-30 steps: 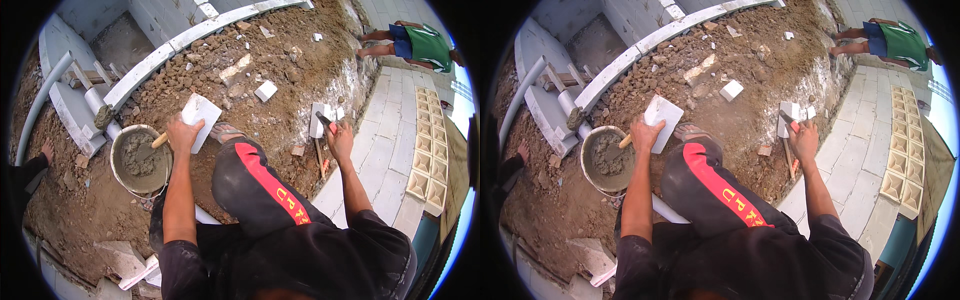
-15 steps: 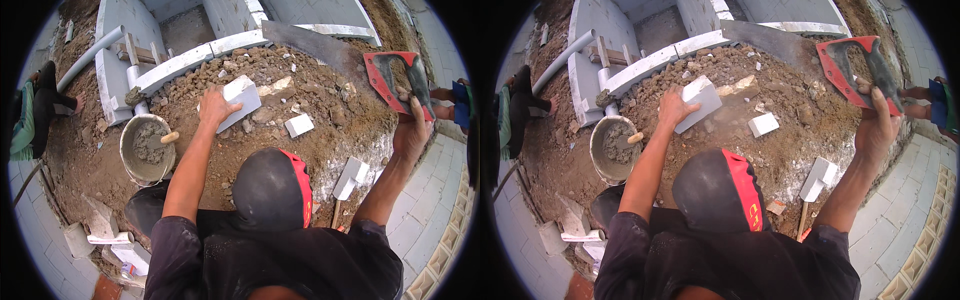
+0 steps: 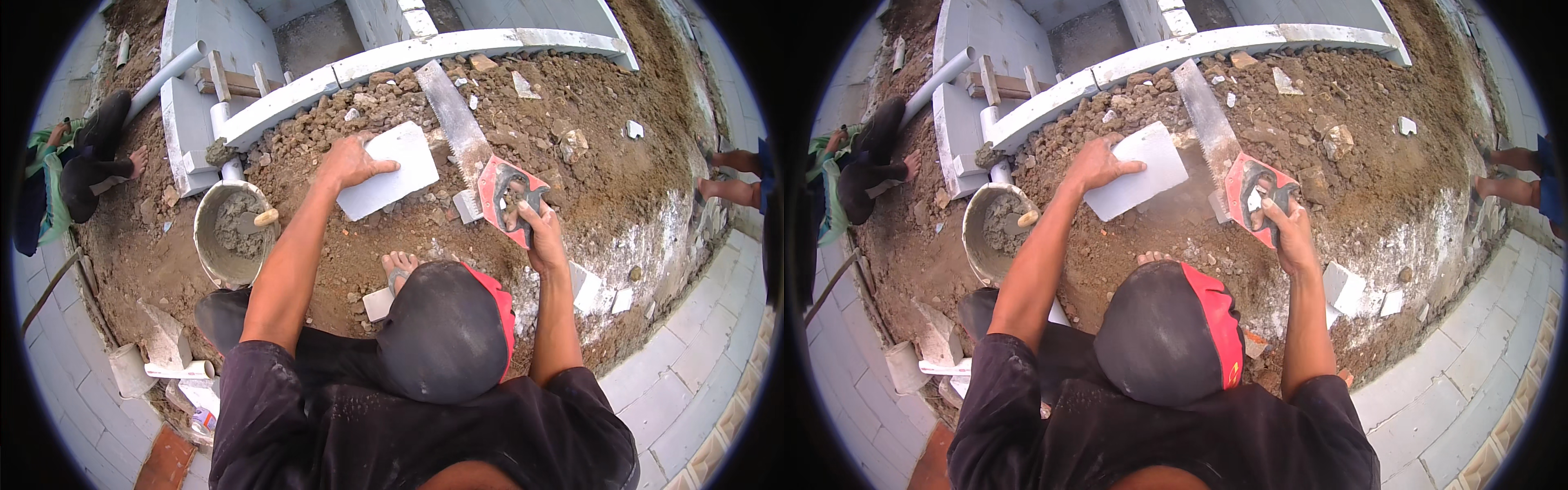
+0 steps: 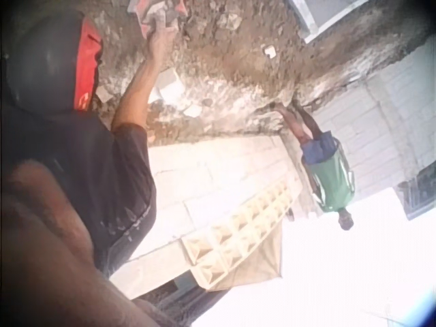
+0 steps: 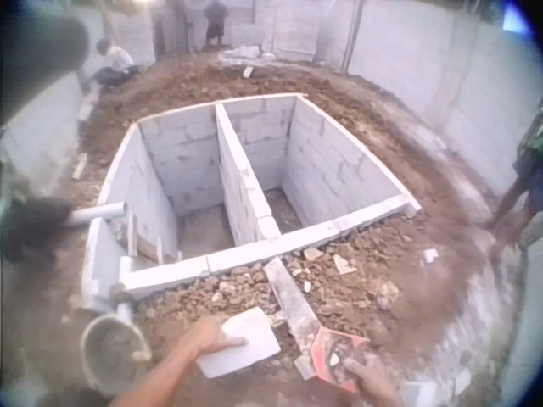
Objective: The person mixes cement in a bucket using a trowel, applies the cement to the edges of a concrete block, and positions it onto a wall structure. The person then uses a saw to cut a smaller piece from a block, taps it into place with a hammer, and later uses a shovel to move dirt around the base of the construction.
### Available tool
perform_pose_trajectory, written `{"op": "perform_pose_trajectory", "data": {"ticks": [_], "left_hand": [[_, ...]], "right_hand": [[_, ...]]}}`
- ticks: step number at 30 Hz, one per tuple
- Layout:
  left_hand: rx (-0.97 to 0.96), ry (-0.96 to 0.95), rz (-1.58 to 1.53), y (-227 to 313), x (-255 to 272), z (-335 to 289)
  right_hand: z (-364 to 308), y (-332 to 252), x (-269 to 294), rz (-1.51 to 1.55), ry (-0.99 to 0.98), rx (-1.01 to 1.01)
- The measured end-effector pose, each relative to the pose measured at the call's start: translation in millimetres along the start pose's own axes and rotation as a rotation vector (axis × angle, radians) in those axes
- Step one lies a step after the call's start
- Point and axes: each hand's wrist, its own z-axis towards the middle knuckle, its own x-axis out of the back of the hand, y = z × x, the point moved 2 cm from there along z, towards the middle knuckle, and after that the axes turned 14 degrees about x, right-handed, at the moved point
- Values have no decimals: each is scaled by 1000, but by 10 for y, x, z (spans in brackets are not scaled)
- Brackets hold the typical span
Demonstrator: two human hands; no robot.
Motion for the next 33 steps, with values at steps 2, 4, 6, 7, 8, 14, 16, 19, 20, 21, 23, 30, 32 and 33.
{"op": "perform_pose_trajectory", "data": {"ticks": [2, 4, 6, 7, 8, 14, 16, 19, 20, 21, 23, 30, 32, 33], "left_hand": [[-34, 13, 3, 126, -149, 306], [83, -63, 83, 51, -234, 603], [62, 23, 187, 205, -125, 497], [40, 102, 218, 189, -120, 462], [21, 181, 249, 168, -128, 415], [-40, 781, -58, -129, -673, 231], [60, 670, -135, 86, -803, 160], [83, 949, -85, 73, -887, 78], [92, 954, -85, 35, -879, 97], [104, 901, -133, 56, -853, 102], [117, 843, -188, 101, -767, 136], [214, 753, -191, 71, -806, 137], [225, 766, -170, 70, -847, 148], [225, 744, -208, 82, -821, 142]], "right_hand": [[-14, -93, -87, -42, 179, 65], [-145, -287, -282, -288, 129, 175], [-393, -466, -380, -405, 136, 229], [-483, -523, -410, -408, 158, 332], [-517, -558, -411, -407, 179, 433], [-339, -518, -819, -512, -47, 602], [-357, -393, -903, -569, -94, 532], [-485, -185, -1071, -635, -132, 365], [-496, -176, -1084, -634, -142, 366], [-509, -170, -1071, -654, -169, 355], [-532, -191, -1026, -713, -229, 373], [-771, -197, -930, -782, -295, 323], [-874, -180, -865, -817, -344, 341], [-937, -207, -861, -824, -347, 338]]}}
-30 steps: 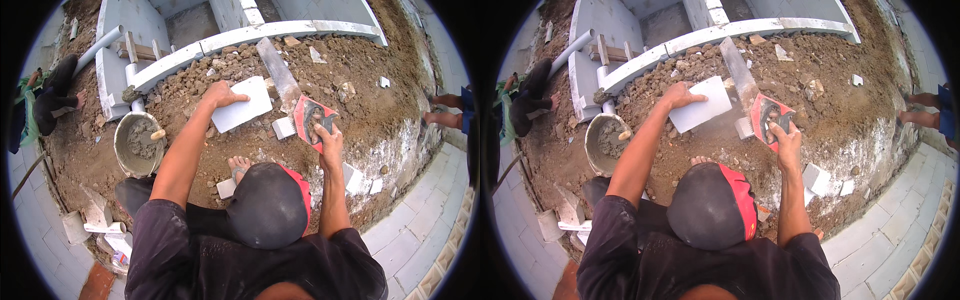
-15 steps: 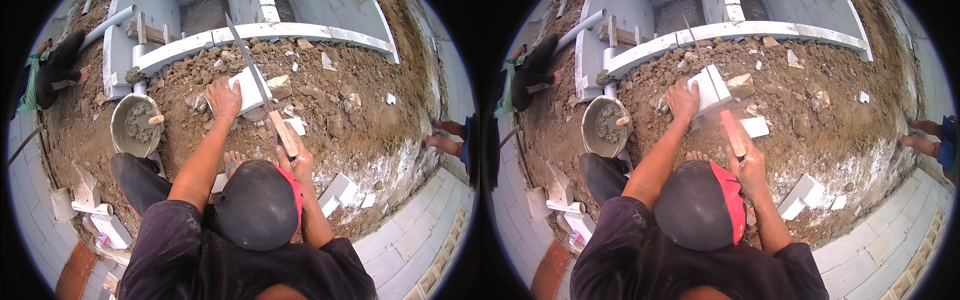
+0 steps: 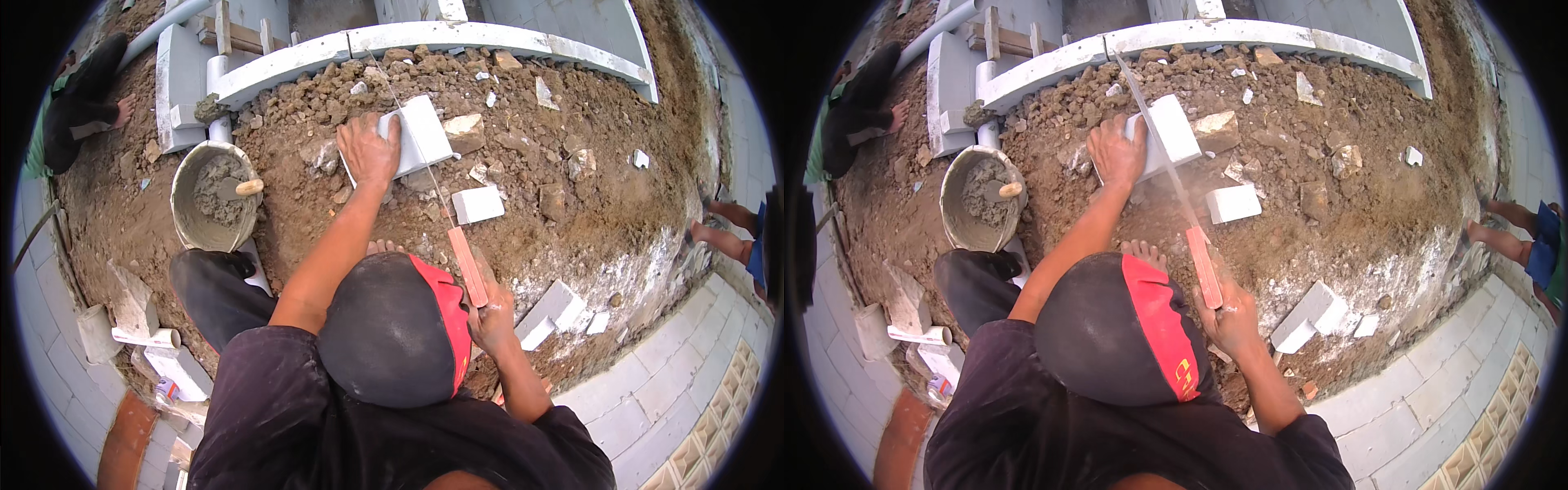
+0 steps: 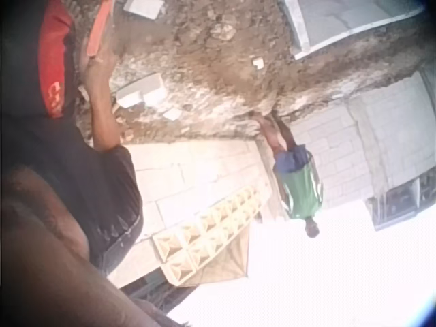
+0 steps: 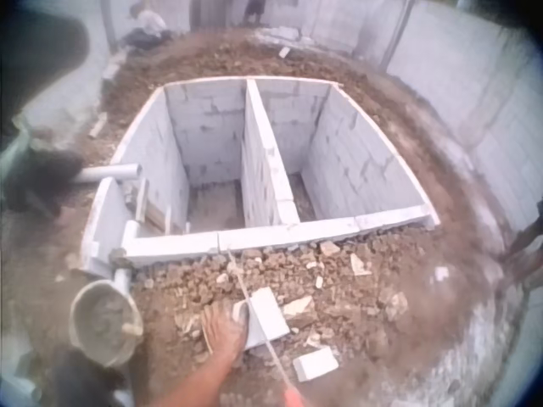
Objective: The person mixes cement in a bucket using a trowel, applies the cement to the edges of a concrete block, and positions it onto a wall structure. The person then uses a saw to cut a smaller piece from a block, taps it into place with a hammer, and later uses a shovel to move dirt around the base of the construction.
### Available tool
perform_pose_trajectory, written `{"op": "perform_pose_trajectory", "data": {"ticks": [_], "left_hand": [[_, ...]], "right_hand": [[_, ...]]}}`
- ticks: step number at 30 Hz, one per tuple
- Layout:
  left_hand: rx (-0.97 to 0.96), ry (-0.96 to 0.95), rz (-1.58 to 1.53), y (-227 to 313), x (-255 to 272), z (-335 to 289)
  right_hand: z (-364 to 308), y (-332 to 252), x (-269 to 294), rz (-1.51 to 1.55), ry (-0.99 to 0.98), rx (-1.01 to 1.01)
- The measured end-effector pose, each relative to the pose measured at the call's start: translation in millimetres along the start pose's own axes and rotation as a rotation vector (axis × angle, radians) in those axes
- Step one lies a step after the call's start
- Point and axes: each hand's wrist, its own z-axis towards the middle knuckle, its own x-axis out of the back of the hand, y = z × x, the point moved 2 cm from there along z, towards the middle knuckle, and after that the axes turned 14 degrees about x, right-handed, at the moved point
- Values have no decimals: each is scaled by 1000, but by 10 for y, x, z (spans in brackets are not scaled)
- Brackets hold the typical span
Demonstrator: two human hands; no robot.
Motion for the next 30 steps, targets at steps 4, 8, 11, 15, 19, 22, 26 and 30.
{"op": "perform_pose_trajectory", "data": {"ticks": [4, 8, 11, 15, 19, 22, 26, 30], "left_hand": [[18, -71, -39, 26, 63, 52], [34, -68, -31, 32, 29, 56], [11, -57, -27, -12, -1, 53], [3, -36, -43, -33, -15, 61], [7, -52, -42, -54, 0, 69], [0, -59, -24, -21, -36, 121], [-13, -54, 7, -161, -25, 148], [-47, -16, 62, 68, -53, 97]], "right_hand": [[-352, -113, 10, -53, 28, -29], [-384, -181, -30, -59, 48, -8], [-305, -317, -15, -33, 50, -49], [-372, -334, -36, -58, 33, -81], [-50, -279, -156, -73, -2, -95], [416, 84, -426, -85, -111, -183], [207, 38, -404, -6, 29, -42], [-651, -143, -124, -97, 47, -65]]}}
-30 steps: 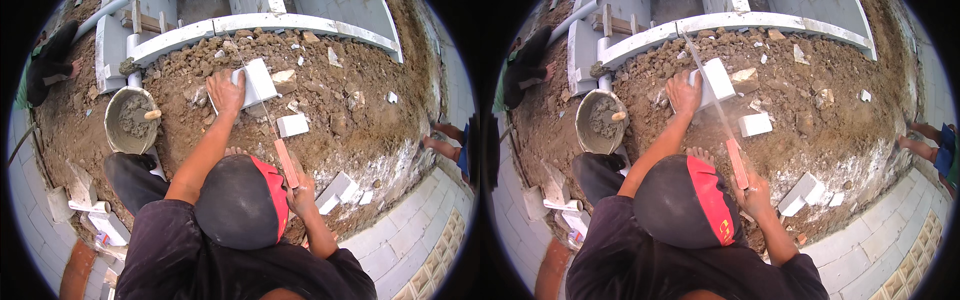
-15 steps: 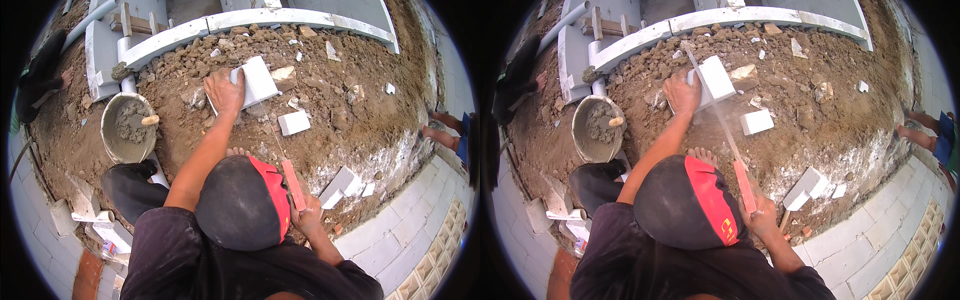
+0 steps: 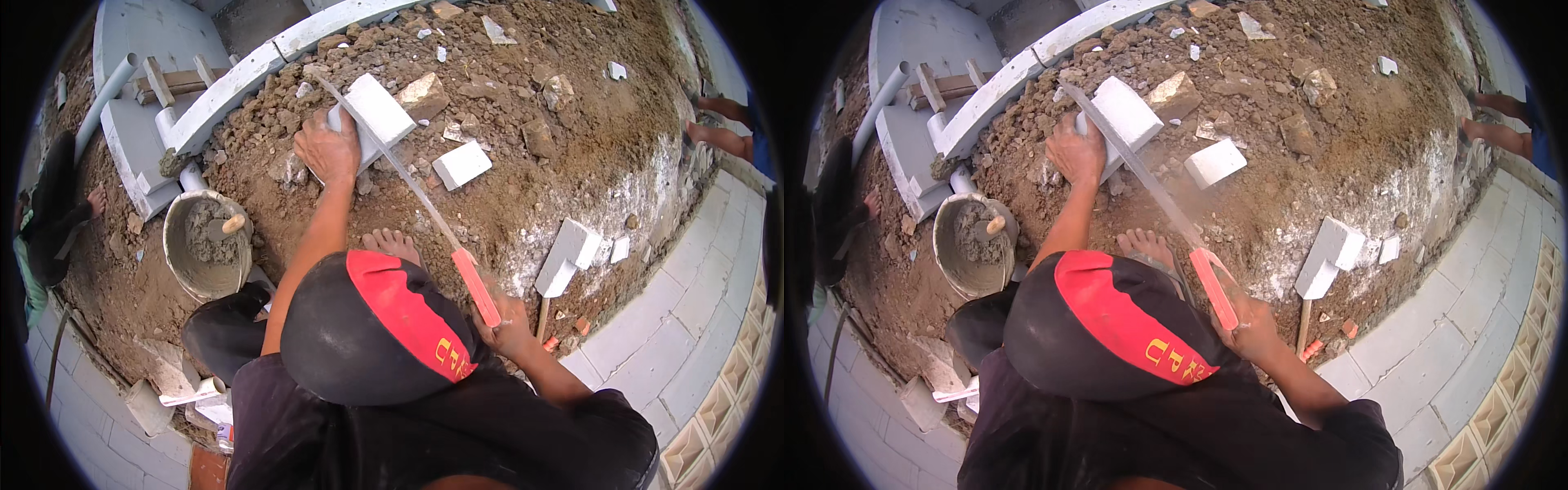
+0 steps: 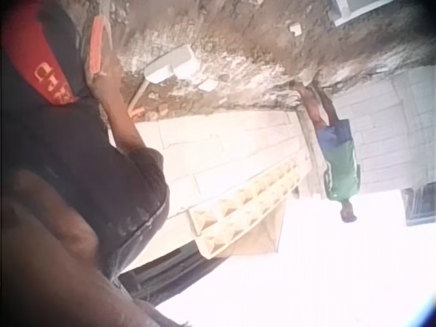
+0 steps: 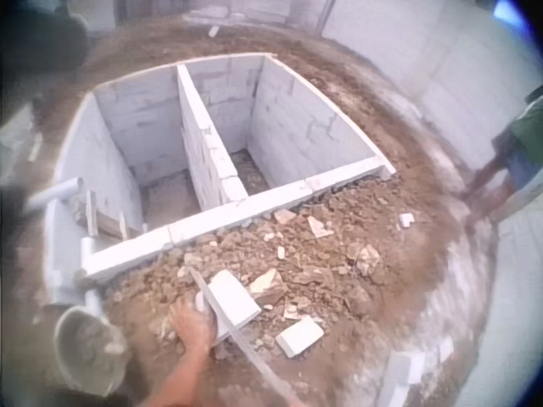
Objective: The person mixes cement in a bucket using a trowel, applies the cement to the edges of a concrete block, and positions it onto a wall structure. The person then uses a saw to cut a smaller piece from a block, taps it into place with a hammer, and later uses a shovel to move dirt around the base of the construction.
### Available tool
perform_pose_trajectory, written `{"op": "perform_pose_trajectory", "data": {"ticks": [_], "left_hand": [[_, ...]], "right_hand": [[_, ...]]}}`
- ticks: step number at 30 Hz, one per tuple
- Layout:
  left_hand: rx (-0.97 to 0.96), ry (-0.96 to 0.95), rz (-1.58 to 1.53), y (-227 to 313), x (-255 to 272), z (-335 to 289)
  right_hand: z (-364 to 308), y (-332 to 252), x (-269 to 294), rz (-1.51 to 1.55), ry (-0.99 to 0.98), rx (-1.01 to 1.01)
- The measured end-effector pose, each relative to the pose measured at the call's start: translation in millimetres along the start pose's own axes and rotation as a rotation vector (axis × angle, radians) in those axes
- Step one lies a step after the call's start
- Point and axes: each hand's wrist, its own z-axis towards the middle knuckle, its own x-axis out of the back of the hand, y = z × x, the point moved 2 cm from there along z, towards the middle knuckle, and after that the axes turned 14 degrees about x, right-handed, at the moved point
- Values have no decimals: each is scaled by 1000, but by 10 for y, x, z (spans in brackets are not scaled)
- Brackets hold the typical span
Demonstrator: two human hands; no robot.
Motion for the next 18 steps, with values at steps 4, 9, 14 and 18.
{"op": "perform_pose_trajectory", "data": {"ticks": [4, 9, 14, 18], "left_hand": [[74, 46, 72, -593, 159, 351], [-36, -74, -70, -459, 79, 214], [-618, -211, 174, -543, 134, 63], [-659, -269, 237, -393, 258, 41]], "right_hand": [[954, 184, -523, 144, -72, 1], [788, 377, -236, 325, 9, 72], [580, 243, 16, 414, 405, 37], [463, 252, 167, 308, 500, -77]]}}
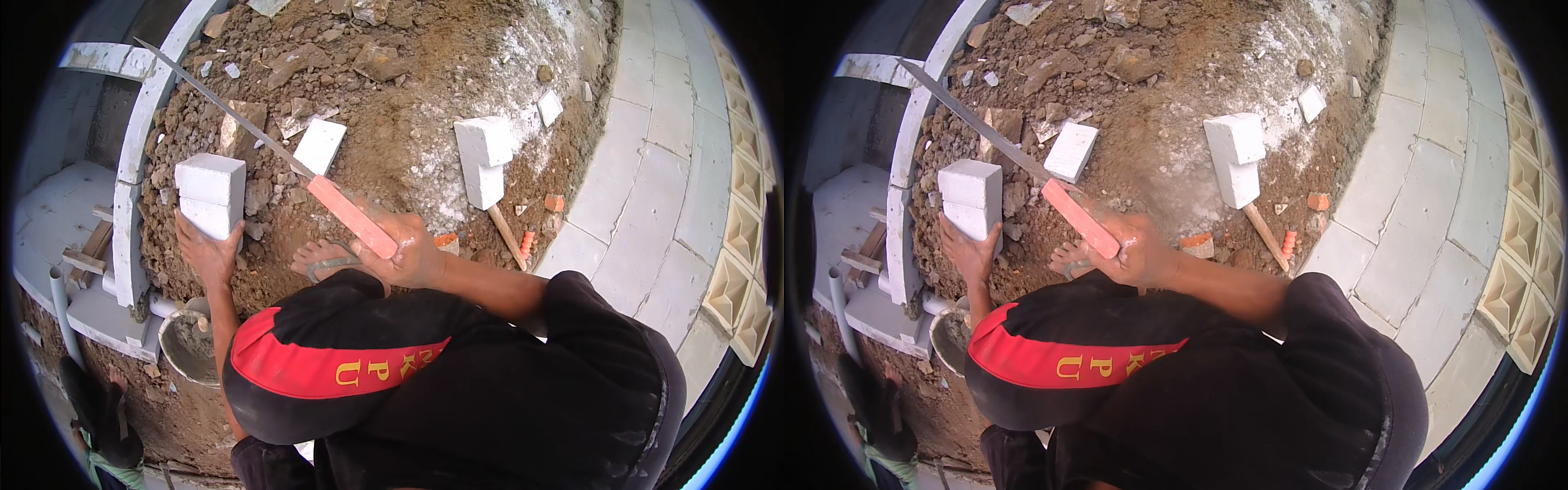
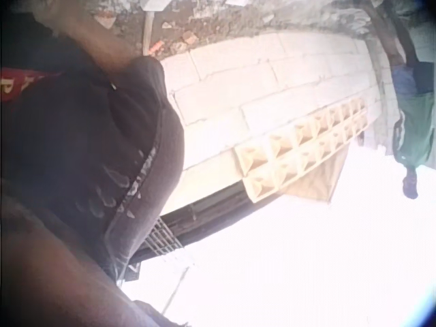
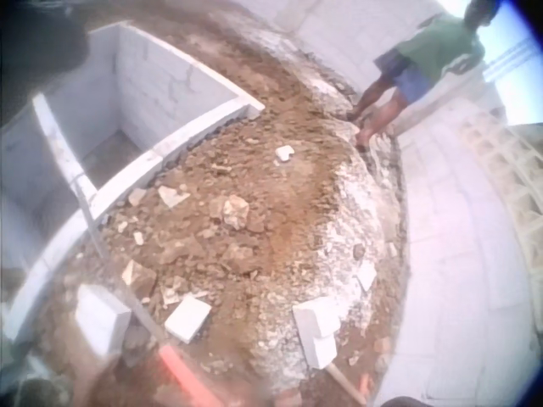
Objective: The person mixes cement in a bucket using a trowel, applies the cement to the edges of a concrete block, and positions it onto a wall structure. The person then uses a saw to cut a smaller piece from a block, taps it into place with a hammer, and later uses a shovel to move dirt around the base of the construction.
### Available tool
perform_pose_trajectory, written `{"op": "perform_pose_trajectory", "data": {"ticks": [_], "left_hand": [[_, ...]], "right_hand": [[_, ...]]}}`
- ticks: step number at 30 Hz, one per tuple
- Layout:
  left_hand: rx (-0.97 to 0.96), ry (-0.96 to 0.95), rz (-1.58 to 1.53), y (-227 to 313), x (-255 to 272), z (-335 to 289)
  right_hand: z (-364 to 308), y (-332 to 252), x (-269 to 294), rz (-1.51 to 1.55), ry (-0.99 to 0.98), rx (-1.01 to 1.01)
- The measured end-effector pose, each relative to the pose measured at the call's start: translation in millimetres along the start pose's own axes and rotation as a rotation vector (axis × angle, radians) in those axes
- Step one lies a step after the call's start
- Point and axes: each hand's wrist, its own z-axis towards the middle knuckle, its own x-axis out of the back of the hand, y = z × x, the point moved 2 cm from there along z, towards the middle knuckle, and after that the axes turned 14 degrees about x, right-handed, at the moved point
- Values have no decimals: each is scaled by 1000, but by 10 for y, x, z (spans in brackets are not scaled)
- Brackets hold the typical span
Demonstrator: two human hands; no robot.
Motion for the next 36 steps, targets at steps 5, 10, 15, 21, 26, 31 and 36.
{"op": "perform_pose_trajectory", "data": {"ticks": [5, 10, 15, 21, 26, 31, 36], "left_hand": [[50, -69, -8, -24, -46, 23], [87, -110, 39, -48, -53, 73], [128, -136, 41, -184, 21, 121], [86, -95, 67, -140, 827, -287], [-139, -121, 114, -41, 1768, -850], [-464, -182, 235, 861, 1998, -1198], [-694, -279, 259, 2114, 1737, -1369]], "right_hand": [[-503, -515, 674, -415, -118, -150], [-1215, -1728, 939, -518, -41, -436], [-1934, -2596, 1026, -475, 82, -731], [-2042, -2645, 1973, -812, 264, -876], [-2743, -2647, 965, -687, 749, -844], [-3199, -3014, 350, -508, 1000, -747], [-2968, -2374, 695, -352, 733, -640]]}}
